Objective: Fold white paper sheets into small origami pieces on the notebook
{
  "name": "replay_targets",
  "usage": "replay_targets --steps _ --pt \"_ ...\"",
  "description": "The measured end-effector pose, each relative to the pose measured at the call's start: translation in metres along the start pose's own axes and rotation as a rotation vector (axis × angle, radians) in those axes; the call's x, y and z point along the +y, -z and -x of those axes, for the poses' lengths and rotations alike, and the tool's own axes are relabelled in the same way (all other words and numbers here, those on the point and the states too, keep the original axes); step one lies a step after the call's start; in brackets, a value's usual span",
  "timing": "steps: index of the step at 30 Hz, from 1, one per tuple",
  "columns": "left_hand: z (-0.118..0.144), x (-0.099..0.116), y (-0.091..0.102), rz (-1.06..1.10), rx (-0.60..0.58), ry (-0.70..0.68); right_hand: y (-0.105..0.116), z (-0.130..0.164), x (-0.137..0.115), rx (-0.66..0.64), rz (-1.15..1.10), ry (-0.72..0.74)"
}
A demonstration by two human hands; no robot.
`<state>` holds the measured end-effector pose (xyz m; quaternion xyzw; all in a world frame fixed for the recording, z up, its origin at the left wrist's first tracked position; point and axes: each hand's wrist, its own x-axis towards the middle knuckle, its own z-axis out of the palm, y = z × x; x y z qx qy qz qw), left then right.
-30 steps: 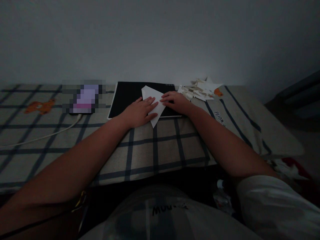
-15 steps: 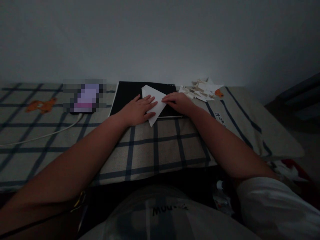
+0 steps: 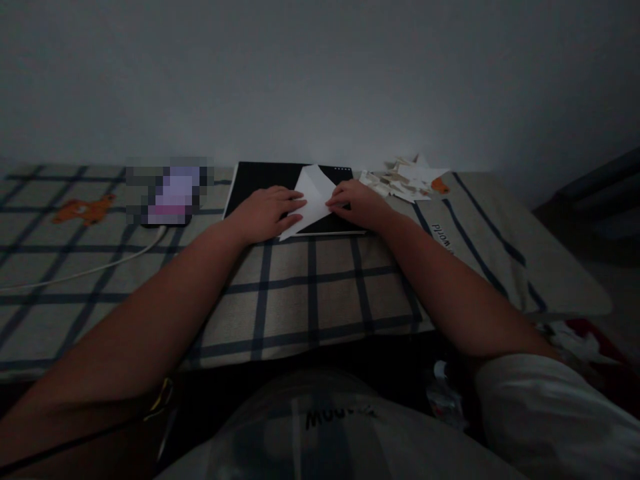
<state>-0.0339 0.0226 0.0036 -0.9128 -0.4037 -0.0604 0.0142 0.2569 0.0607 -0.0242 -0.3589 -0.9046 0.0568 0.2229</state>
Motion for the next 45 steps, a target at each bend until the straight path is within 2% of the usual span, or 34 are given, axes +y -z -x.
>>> replay_targets --steps 4,10,14,24,33,45 --pt "-0.001 0.0 -0.002 0.0 -0.003 -0.009 -0.005 0.001 -0.004 0.033 0.009 0.033" --pt "-0.004 -0.002 -0.004 0.026 0.023 -0.002 -0.01 0.001 -0.007 -0.059 -0.042 0.024" --pt "-0.005 -0.003 -0.004 0.039 0.09 0.037 -0.011 0.001 -0.006 -0.054 -0.029 0.01" --pt "-0.004 -0.007 -0.012 0.101 0.118 0.014 -0.006 0.0 -0.007 -0.084 -0.004 -0.015" --pt "-0.003 0.006 -0.006 -0.02 0.06 0.038 0.0 0.0 -0.01 -0.118 -0.005 -0.062" --pt "-0.005 0.01 -0.006 -0.065 0.008 0.08 0.003 0.001 0.001 -0.052 -0.102 -0.117"
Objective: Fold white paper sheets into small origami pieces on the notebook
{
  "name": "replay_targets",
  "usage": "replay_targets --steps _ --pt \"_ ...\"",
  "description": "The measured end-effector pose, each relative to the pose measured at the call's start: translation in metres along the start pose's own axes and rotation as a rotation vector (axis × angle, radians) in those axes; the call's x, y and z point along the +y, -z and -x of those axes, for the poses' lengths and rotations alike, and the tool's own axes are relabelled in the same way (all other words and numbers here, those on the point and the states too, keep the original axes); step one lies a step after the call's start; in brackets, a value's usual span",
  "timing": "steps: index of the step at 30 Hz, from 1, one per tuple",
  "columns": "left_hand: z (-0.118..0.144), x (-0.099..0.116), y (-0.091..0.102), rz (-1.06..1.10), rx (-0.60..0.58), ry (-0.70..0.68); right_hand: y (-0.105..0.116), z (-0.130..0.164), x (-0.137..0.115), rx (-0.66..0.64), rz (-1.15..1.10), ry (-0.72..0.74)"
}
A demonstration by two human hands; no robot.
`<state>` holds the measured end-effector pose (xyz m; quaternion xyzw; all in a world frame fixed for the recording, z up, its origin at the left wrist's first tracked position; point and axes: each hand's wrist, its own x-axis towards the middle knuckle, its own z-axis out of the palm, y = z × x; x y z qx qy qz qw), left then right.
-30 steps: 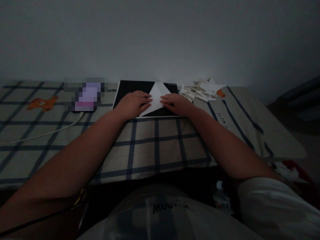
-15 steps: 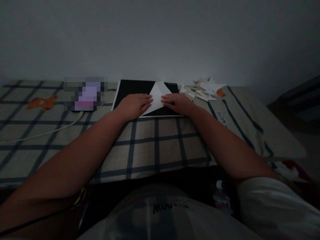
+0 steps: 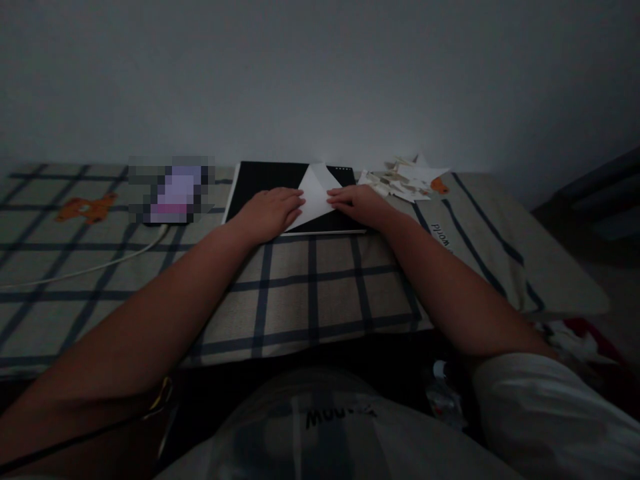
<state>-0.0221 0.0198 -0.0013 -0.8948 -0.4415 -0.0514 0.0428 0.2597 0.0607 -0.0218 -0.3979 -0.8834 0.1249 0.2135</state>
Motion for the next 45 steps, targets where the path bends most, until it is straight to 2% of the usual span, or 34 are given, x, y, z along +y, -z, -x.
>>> replay_targets --steps 14,24,30,33,36,42,45 --pt "-0.001 -0.005 -0.003 0.078 0.017 -0.012 -0.002 -0.002 0.007 0.023 -0.053 0.003" --pt "-0.002 -0.007 -0.006 0.074 0.027 -0.048 -0.002 -0.003 0.001 0.021 -0.013 0.015" --pt "0.0 -0.007 -0.001 0.002 -0.036 -0.026 -0.001 -0.002 0.0 -0.001 -0.004 0.044" --pt "0.001 -0.008 -0.001 0.022 -0.042 -0.029 -0.002 -0.001 -0.002 0.036 0.041 0.081" --pt "0.001 -0.008 -0.001 0.051 -0.034 -0.022 -0.002 0.0 -0.012 0.068 0.059 0.16" --pt "0.001 -0.007 0.0 0.025 -0.072 -0.01 -0.006 0.004 -0.051 -0.08 0.038 0.284" --pt "0.001 -0.007 0.0 0.028 -0.064 -0.012 -0.007 0.004 -0.054 -0.106 0.058 0.288"
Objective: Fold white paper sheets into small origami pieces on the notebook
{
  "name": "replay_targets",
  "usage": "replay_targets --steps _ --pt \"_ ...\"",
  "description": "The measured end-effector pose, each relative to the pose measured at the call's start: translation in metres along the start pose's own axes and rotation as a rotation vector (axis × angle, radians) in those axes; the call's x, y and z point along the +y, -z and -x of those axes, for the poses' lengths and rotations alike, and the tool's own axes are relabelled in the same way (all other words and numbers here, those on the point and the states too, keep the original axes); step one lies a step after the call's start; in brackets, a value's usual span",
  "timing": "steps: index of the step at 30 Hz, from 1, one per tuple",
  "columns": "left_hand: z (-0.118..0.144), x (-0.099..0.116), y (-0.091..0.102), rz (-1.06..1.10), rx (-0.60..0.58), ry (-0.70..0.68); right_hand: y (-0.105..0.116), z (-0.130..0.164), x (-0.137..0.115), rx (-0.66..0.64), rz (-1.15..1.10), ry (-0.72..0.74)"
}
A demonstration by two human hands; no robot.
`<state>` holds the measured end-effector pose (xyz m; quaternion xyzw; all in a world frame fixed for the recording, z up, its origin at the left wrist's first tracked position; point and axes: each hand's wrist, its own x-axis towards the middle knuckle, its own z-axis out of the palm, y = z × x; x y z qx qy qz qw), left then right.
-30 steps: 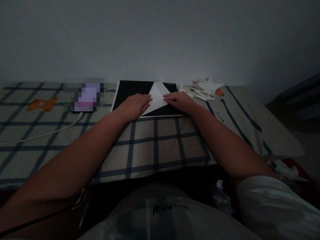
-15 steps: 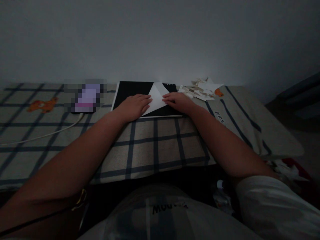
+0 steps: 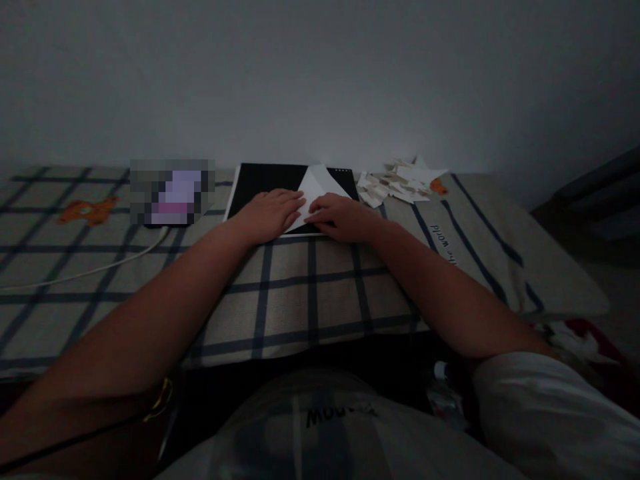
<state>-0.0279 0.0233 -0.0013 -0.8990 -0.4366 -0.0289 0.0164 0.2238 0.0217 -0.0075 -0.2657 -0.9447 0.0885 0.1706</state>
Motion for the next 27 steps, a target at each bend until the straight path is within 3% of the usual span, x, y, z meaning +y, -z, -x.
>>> replay_targets --steps 10,21,27 --pt "0.0 0.001 0.0 -0.057 0.02 -0.01 -0.002 0.007 0.04 0.091 -0.001 -0.112" --pt "-0.002 -0.003 0.004 -0.099 -0.009 -0.037 -0.007 -0.001 0.046 0.116 -0.028 -0.17" --pt "-0.024 -0.007 0.013 -0.089 0.016 -0.038 -0.007 -0.002 0.047 0.097 -0.038 -0.18"
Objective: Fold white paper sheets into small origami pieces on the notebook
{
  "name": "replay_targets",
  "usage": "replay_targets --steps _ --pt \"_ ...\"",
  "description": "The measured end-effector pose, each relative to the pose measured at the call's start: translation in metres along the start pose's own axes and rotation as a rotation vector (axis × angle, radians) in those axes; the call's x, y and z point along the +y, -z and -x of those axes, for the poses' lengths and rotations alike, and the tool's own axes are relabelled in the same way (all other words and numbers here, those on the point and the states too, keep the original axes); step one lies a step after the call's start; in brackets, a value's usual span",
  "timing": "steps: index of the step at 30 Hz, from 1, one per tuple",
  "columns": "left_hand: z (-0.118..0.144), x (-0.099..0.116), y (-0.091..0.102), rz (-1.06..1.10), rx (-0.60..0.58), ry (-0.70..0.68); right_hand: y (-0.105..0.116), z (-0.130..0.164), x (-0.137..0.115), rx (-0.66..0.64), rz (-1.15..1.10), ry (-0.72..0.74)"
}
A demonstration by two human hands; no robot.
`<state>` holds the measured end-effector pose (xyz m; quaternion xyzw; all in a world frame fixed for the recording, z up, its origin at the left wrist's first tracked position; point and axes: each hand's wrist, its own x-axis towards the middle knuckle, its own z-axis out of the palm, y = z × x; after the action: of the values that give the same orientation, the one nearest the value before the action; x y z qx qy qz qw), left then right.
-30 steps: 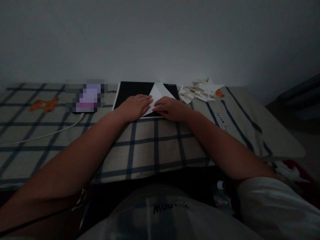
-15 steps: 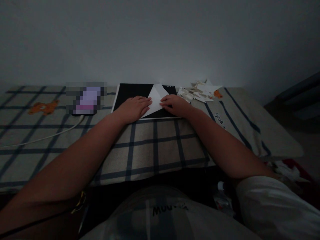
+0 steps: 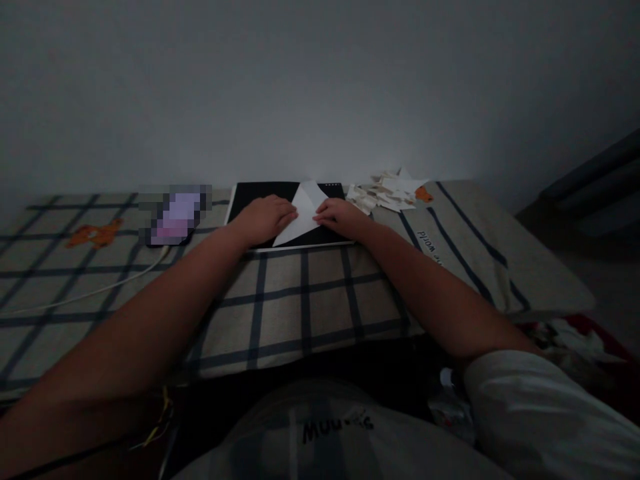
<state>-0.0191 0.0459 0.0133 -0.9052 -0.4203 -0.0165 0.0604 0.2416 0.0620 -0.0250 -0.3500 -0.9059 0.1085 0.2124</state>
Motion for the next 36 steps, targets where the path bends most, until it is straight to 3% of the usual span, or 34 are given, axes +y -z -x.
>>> replay_targets --steps 7,17,26,36 --pt "-0.012 0.002 -0.01 -0.014 0.088 0.022 -0.003 -0.002 0.002 0.007 -0.022 0.004" --pt "-0.014 0.0 -0.004 -0.026 -0.12 0.077 0.001 -0.001 -0.005 -0.032 -0.009 -0.022" --pt "-0.027 -0.013 -0.007 0.02 -0.026 0.092 0.0 -0.003 -0.005 -0.026 -0.012 -0.053" --pt "-0.035 -0.028 -0.008 -0.016 -0.189 0.104 -0.002 -0.003 -0.002 -0.037 0.004 -0.025"
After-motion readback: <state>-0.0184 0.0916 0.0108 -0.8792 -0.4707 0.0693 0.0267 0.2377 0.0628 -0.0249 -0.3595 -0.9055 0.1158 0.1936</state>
